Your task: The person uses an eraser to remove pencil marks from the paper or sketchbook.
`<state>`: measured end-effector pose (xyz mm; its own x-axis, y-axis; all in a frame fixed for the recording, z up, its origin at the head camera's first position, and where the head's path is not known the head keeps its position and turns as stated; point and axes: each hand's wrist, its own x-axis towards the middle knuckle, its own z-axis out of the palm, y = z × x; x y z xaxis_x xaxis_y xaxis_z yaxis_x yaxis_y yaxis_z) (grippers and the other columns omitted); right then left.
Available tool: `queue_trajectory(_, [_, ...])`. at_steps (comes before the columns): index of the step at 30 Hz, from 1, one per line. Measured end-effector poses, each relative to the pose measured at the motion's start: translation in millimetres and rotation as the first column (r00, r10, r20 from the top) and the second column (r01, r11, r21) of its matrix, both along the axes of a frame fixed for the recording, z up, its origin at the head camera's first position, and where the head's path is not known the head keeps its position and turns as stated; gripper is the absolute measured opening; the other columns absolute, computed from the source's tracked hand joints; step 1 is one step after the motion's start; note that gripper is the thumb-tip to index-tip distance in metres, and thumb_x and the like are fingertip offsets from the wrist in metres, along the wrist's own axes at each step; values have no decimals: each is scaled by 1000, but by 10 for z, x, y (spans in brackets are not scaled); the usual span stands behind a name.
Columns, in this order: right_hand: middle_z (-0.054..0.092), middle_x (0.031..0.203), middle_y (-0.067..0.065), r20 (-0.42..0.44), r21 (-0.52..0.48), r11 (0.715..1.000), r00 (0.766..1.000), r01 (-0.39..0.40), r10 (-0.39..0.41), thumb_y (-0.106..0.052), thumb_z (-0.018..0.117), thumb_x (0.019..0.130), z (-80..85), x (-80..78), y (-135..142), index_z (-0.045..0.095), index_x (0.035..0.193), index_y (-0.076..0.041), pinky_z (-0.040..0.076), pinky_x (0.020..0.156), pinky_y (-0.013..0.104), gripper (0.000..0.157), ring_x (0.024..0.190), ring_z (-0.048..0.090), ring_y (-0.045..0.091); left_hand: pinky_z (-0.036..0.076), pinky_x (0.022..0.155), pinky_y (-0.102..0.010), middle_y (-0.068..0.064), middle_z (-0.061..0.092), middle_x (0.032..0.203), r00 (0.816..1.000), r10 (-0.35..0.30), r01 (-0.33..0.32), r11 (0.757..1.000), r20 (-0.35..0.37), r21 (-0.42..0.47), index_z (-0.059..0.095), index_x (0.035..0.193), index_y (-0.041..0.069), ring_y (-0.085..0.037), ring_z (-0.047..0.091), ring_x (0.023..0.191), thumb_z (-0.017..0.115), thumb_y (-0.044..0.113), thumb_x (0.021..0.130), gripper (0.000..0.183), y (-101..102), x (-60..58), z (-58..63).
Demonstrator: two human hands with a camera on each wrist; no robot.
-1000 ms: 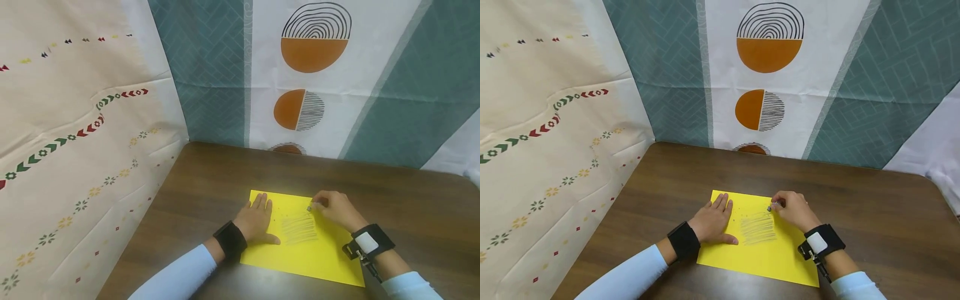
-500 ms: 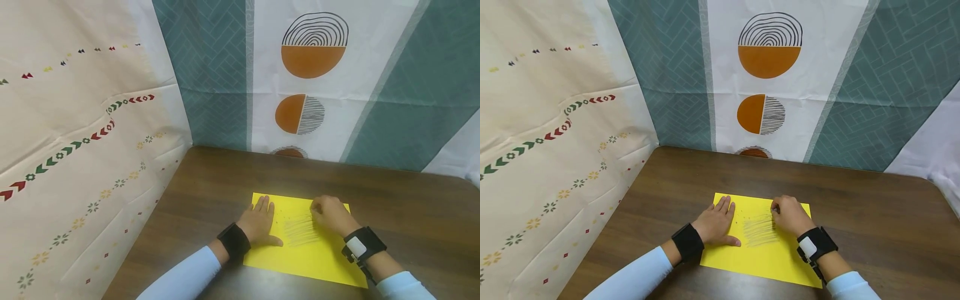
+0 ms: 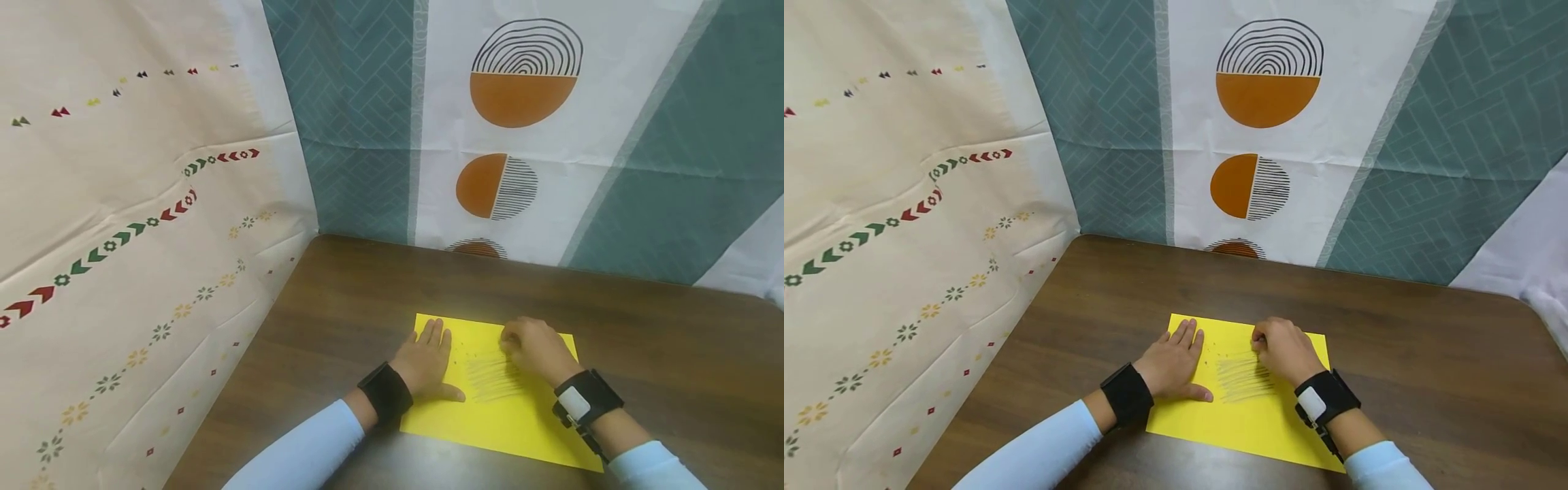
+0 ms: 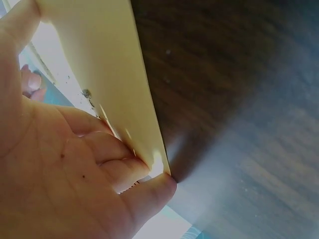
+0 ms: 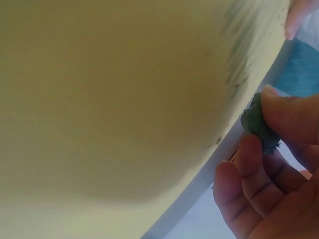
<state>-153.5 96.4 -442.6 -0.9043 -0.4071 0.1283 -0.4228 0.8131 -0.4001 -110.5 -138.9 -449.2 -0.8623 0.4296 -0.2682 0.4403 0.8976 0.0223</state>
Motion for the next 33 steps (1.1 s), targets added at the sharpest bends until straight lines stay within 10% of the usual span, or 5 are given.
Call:
queue_trajectory(14, [42, 65, -2, -116, 184, 983, 992, -23, 45, 4, 68, 80, -39, -26, -178, 53, 63, -14, 36, 50, 31, 30, 58, 40, 16, 29, 117, -47, -17, 17, 166, 1000, -12, 12, 1000, -10, 3, 27, 160, 4, -30, 16, 153, 57, 83, 79, 116, 15, 13, 64])
queue_trajectory(22, [18, 64, -4, -1, 42, 996, 997, 77, -77, 8, 57, 76, 21, -88, 87, 33, 59, -18, 16, 51, 31, 40, 56, 20, 13, 29, 116, -47, -17, 16, 166, 1000, -2, 2, 1000, -7, -16, 26, 160, 5, -31, 16, 153, 57, 81, 81, 114, -38, 26, 140])
queue_trajectory(29, [62, 78, 2, -6, 55, 998, 1000, 31, -31, 9, 71, 78, -5, -42, 199, 72, 75, -10, 49, 60, 39, 19, 71, 55, 20, 28, 117, -47, -17, 17, 166, 1000, -5, 5, 1000, 1, 8, 26, 160, 4, -31, 16, 153, 57, 81, 81, 114, -2, 28, 64])
queue_trajectory(33, [57, 77, 0, -4, 34, 999, 1000, 4, -4, 12, 68, 80, -27, 25, 236, 71, 72, -11, 43, 59, 35, 25, 71, 52, 18, 29, 117, -47, -17, 18, 166, 1000, 8, -9, 1000, 5, 14, 27, 159, 5, -31, 17, 152, 58, 81, 81, 114, 6, 36, 38])
